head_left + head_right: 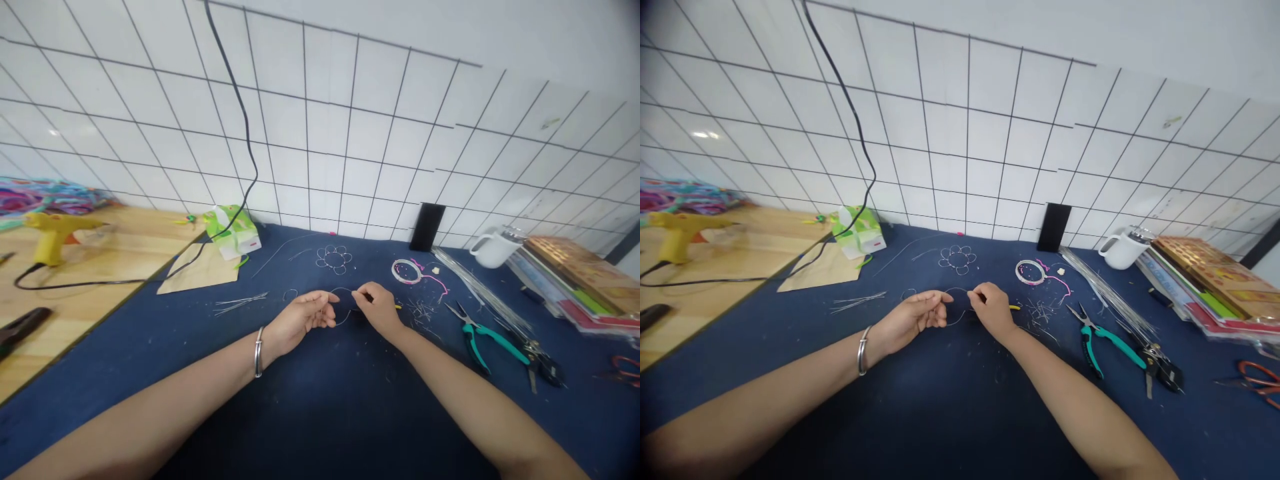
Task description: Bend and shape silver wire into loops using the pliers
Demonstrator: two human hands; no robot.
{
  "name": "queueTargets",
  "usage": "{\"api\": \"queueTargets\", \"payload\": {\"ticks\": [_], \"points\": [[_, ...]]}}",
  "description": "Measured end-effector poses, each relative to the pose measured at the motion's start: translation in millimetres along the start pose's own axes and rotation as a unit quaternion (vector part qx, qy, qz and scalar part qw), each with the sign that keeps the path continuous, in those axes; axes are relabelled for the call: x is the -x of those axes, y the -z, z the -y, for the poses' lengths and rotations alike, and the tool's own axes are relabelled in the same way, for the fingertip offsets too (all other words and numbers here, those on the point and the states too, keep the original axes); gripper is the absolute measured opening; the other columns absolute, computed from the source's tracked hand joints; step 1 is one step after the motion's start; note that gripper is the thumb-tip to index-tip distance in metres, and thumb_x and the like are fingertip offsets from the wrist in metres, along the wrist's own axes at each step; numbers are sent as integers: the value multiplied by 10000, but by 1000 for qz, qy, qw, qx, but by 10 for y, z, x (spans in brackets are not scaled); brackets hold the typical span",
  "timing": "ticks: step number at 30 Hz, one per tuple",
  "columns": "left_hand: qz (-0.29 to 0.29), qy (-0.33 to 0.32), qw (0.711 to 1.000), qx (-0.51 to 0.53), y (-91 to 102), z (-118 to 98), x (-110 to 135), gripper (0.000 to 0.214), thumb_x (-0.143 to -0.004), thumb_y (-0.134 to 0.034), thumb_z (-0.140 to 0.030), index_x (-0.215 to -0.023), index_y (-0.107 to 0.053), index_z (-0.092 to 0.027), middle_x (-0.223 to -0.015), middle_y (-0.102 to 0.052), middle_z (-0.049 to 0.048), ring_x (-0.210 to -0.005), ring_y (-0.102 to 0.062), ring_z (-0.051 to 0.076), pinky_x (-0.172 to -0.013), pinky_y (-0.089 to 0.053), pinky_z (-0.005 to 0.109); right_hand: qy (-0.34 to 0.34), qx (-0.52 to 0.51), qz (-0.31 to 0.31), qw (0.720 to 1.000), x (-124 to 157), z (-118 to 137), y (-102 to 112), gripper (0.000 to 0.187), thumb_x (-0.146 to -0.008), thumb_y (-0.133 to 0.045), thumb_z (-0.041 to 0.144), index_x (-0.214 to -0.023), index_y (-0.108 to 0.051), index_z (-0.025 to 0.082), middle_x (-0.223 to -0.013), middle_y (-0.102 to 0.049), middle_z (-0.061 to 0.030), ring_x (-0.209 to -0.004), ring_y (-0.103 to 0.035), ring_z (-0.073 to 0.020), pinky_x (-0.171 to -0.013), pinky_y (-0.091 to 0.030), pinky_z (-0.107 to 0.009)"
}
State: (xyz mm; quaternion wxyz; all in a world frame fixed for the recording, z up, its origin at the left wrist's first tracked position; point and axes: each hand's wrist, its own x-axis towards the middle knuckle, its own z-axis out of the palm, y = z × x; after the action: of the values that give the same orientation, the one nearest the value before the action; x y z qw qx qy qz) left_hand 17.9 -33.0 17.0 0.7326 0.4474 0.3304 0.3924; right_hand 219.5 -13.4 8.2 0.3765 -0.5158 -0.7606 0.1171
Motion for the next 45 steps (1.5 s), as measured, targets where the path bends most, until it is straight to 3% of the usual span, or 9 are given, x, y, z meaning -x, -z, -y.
{"api": "queueTargets", "payload": {"ticks": [6,11,16,22,27,31,34,39,45], "points": [[13,-11,992,126,-31,-6,-10,224,-849,-505,-280,-984,-590,-123,-621,-531,-13,-607,-539,92,-855,-433,363,-13,8,4,1000,-27,-72,12,161,-814,-485,266,-685,-548,192,-659,-552,10,-646,-496,-129,-621,-366,-241],[-17,27,993,115,26,19,-43,229,-831,-525,-290,-954,-603,-114,-588,-431,-41,-465,-385,43,-618,-473,275,2,11,52,999,-117,-208,92,137,-798,-515,251,-686,-561,186,-674,-564,14,-663,-505,-124,-633,-356,-237],[-6,91,996,16,132,-22,-93,216,-813,-536,-294,-913,-609,-117,-599,-430,-31,-406,-277,19,-391,-255,168,42,14,120,992,-224,-371,212,130,-787,-544,233,-672,-574,181,-664,-560,20,-649,-502,-112,-620,-345,-224],[-9,81,981,-178,220,-131,-90,226,-807,-520,-336,-878,-626,-149,-573,-460,-27,-378,-268,30,-374,-176,181,75,19,147,986,-262,-510,230,119,-794,-543,219,-687,-570,173,-695,-555,10,-674,-494,-114,-651,-343,-230],[-26,40,988,-147,247,-172,-80,246,-823,-493,-364,-875,-618,-158,-517,-373,-65,-384,-253,39,-475,-349,211,80,27,134,987,-279,-605,230,141,-814,-513,221,-689,-554,170,-694,-546,5,-681,-493,-121,-654,-348,-236],[-40,61,984,-165,268,-163,-31,273,-813,-489,-394,-894,-611,-164,-534,-365,-57,-392,-236,50,-403,-238,183,96,31,147,984,-285,-616,266,134,-817,-512,231,-708,-567,175,-715,-558,1,-682,-503,-123,-650,-361,-236],[-51,61,963,-257,286,-171,39,279,-805,-483,-406,-889,-618,-177,-522,-376,-48,-418,-287,74,-402,-188,177,119,30,169,978,-287,-584,289,132,-815,-516,226,-708,-578,180,-732,-570,-2,-693,-513,-126,-667,-369,-243],[-35,-25,901,-432,335,-187,178,173,-782,-501,-317,-783,-645,-222,-561,-526,-10,-554,-487,148,-523,-333,217,159,29,213,964,-276,-478,294,151,-818,-512,217,-685,-578,194,-716,-575,4,-715,-524,-132,-713,-374,-260],[-79,-54,854,-512,399,-89,333,114,-766,-515,-265,-796,-625,-265,-691,-627,22,-678,-585,199,-575,-373,231,180,47,230,955,-248,-356,248,155,-829,-499,212,-697,-580,200,-729,-578,-6,-735,-525,-143,-746,-365,-284]]}}
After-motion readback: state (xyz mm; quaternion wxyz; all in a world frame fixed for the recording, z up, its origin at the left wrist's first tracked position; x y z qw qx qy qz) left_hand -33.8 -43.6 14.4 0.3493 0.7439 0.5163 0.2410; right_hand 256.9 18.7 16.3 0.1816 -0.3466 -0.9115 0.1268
